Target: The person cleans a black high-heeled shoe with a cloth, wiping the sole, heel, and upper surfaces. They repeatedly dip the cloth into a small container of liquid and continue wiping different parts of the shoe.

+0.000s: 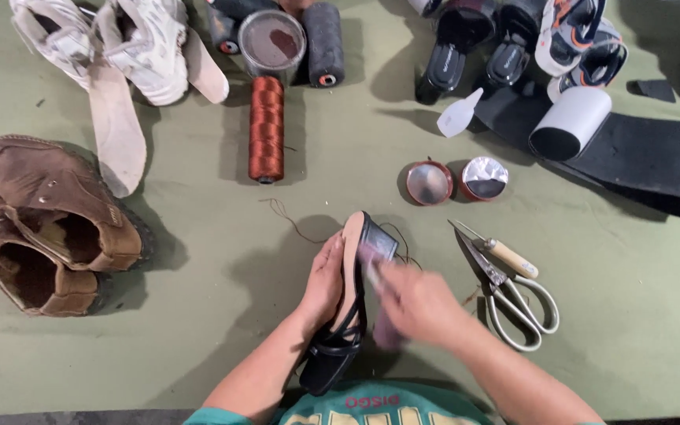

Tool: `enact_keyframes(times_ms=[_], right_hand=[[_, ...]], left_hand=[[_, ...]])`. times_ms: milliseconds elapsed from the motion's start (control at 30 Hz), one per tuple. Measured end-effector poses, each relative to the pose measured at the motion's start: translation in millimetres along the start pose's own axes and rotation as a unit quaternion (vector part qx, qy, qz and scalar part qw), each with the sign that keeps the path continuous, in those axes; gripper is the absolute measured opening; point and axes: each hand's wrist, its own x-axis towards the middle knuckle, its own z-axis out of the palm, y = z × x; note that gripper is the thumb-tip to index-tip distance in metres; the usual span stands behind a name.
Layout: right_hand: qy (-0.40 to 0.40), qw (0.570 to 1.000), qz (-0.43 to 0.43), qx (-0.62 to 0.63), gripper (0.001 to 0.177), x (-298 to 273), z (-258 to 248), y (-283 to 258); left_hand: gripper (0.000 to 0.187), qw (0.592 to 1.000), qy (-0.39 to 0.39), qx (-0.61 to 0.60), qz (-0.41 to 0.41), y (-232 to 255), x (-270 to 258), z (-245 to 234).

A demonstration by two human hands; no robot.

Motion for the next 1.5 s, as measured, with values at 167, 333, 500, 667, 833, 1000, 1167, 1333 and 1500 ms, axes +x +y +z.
enact_keyframes(times_ms=[167,333,500,667,833,1000,1167,1333,1500], right_hand=[[-0.007,0.989,0.11,-0.101,0.038,35.5,-6.4,3.0],[-0.058,0.982,0.141,-0.11,0.04,2.6,-10.1,-2.0],[-0.084,0.986,0.139,-0.033,0.039,7.5,-46.5,0.5],[-0.049,0.987,0.114,-0.102,0.042,43.0,-12.2,11.0],[-0.079,0.983,0.127,-0.107,0.041,10.9,-21.6,-13.9],[-0.122,0.978,0.161,-0.044,0.039,16.5,-28.6,-2.1],[-0.129,0.979,0.151,-0.045,0.047,59.6,-44.8,-13.2],[-0.115,0.973,0.201,0.004,0.055,52.8,-40.0,-13.8],[-0.096,0.971,0.174,-0.136,0.052,16.1,-16.0,-24.3]], left_hand=[[0.046,0.996,0.034,-0.051,-0.062,32.6,-8.3,11.7],[0.046,0.992,0.045,-0.07,-0.096,27.9,-4.9,10.0],[0.045,0.994,0.051,-0.052,-0.084,10.8,-0.5,6.0],[0.047,0.997,0.045,-0.031,-0.054,34.1,-13.3,16.9],[0.048,0.998,0.045,-0.034,-0.043,30.5,-15.4,15.5],[0.049,0.998,0.056,-0.008,-0.023,29.0,-18.8,21.5],[0.053,0.992,0.039,0.105,0.049,14.0,-13.4,7.1],[0.049,0.991,0.048,0.106,0.059,13.5,-15.8,9.1],[0.047,0.993,0.045,0.091,0.063,7.7,-10.3,7.9]])
